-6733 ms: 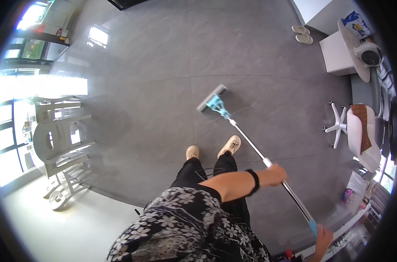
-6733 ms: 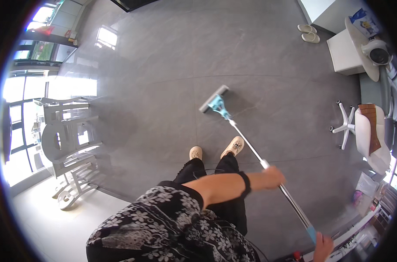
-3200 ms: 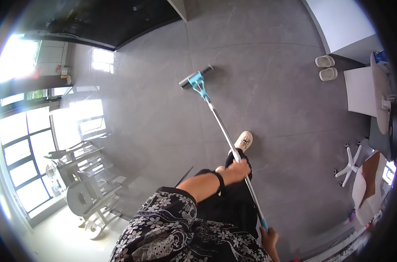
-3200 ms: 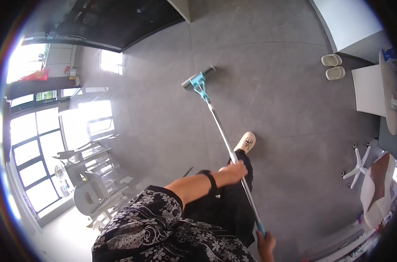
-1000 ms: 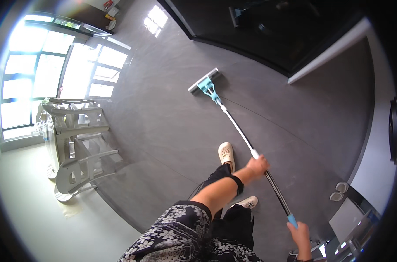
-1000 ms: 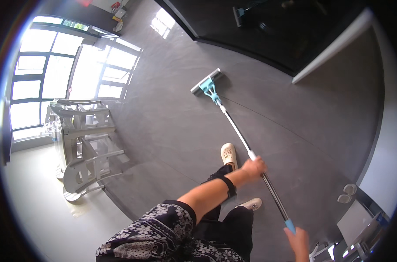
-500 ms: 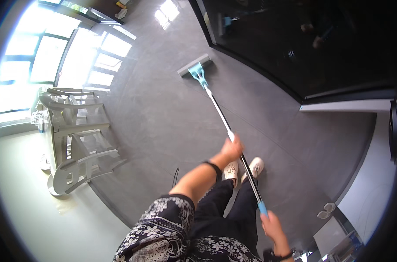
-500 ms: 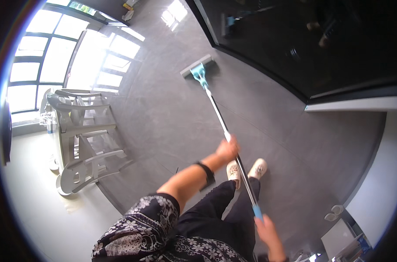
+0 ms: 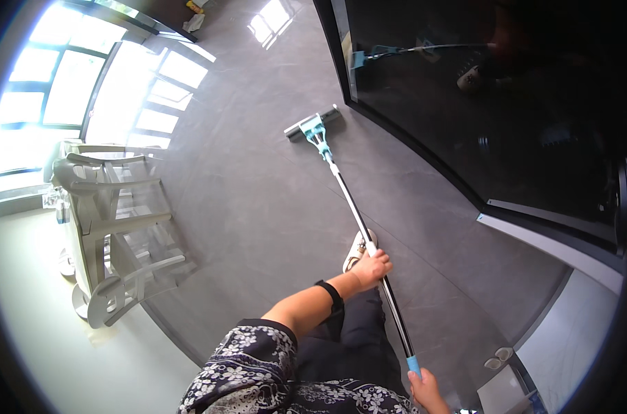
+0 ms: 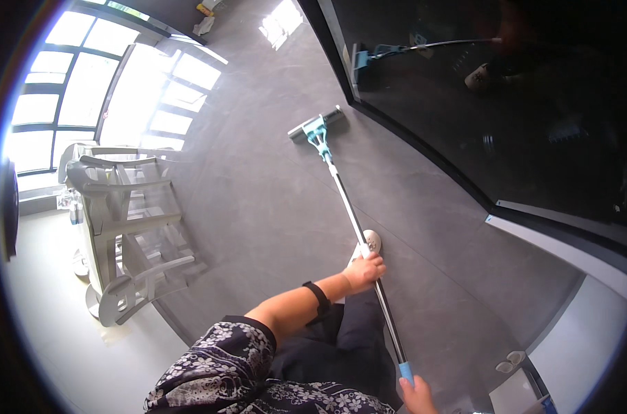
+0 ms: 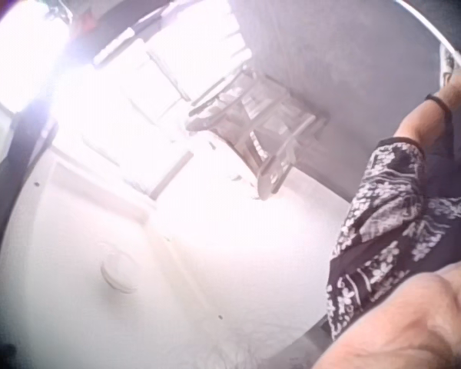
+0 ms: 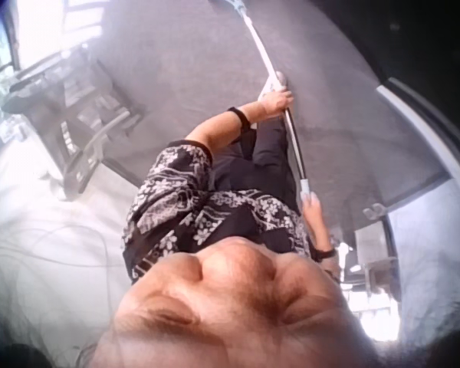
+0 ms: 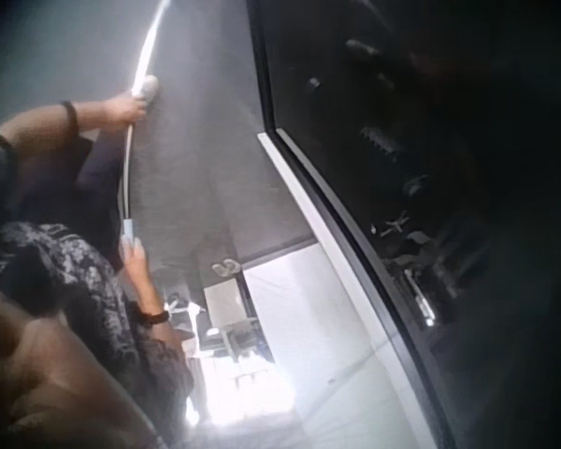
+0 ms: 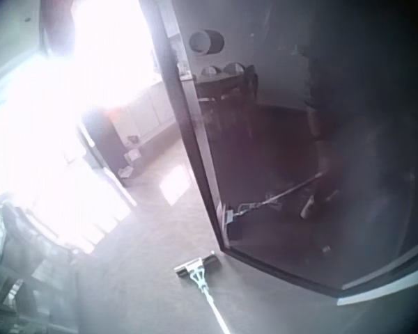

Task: Using a flat mop with a blue head to clean the grey tiled floor in a living and dining room area.

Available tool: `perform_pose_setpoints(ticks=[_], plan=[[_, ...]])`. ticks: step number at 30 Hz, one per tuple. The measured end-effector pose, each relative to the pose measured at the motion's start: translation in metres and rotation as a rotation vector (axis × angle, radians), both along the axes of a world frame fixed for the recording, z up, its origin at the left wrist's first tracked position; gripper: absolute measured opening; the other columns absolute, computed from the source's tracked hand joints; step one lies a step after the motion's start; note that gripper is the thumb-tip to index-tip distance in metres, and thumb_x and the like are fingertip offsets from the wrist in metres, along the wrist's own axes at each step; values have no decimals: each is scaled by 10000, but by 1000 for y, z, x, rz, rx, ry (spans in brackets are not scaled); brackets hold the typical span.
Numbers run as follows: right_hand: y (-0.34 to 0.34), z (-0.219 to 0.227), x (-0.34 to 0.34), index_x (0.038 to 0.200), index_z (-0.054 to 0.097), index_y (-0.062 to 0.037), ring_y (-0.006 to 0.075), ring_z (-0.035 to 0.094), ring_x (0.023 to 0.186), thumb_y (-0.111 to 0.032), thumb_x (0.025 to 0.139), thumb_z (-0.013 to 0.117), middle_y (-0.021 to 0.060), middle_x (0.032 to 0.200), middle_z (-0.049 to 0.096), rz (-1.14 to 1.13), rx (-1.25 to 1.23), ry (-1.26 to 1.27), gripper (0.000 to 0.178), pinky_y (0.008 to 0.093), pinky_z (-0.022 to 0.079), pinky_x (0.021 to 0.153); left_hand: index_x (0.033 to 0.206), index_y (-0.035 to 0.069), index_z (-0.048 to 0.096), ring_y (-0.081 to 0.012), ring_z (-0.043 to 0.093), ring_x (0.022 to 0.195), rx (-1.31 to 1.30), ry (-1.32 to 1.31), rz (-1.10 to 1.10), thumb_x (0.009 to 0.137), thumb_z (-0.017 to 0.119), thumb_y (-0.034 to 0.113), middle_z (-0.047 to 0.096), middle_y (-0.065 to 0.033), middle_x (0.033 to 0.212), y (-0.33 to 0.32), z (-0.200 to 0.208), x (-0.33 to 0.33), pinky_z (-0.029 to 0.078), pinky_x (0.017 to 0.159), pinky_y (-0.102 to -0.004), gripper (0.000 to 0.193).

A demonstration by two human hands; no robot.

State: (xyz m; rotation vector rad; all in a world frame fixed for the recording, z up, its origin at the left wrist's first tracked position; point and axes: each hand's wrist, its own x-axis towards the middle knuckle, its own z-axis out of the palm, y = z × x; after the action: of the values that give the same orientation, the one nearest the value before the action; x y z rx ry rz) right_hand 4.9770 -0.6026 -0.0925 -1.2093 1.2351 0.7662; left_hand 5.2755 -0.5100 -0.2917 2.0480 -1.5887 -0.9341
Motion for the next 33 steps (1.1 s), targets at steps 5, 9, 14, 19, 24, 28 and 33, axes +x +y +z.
perform_pose_setpoints(ticks=[5,9,14,19,24,28,33], plan=[[-7,-27,143,735,451,-62,77,374,358,-272,836,515,-18,469,387,-90,88,-64,241,243,310,324,685,126,481,-180,463,857,-87,-345,-26,611,546,89,471,-10,747,-15,-41,136,381,789,-377,106],[2,-58,232,724,440,-66,58,357,359,-284,842,508,-28,477,381,-149,144,-111,257,230,299,325,676,100,510,-223,486,828,-105,-420,81,617,556,89,507,-33,773,-16,-45,231,412,732,-352,75],[4,-44,135,674,426,-94,47,341,366,-231,830,524,-44,465,371,-197,78,55,230,220,238,325,710,124,550,-239,477,797,159,-532,-205,651,540,190,490,-54,740,-26,-48,124,429,647,-383,89],[40,18,48,777,536,-1,292,522,580,-406,830,475,177,616,536,393,-247,43,413,420,402,557,811,136,513,-207,435,901,-8,-23,-96,626,560,181,460,-32,858,9,-8,40,408,689,-397,197],[43,-40,201,656,435,-80,70,359,326,-277,841,503,-21,447,383,-120,111,50,278,235,286,300,696,134,466,-193,452,826,-80,-471,-149,569,585,109,461,0,755,12,-47,191,418,668,-360,176],[29,-63,263,673,449,-76,66,364,341,-301,836,516,-20,462,391,-114,108,-8,286,241,299,309,767,139,522,-183,438,873,93,-288,-9,643,575,113,479,3,776,-7,-37,258,412,673,-338,138],[61,-25,109,595,423,-96,76,372,302,-281,833,526,-10,424,402,24,-5,90,318,237,284,287,715,121,529,-249,463,822,26,-945,-409,671,526,160,489,-45,765,30,-36,94,410,680,-447,59]])
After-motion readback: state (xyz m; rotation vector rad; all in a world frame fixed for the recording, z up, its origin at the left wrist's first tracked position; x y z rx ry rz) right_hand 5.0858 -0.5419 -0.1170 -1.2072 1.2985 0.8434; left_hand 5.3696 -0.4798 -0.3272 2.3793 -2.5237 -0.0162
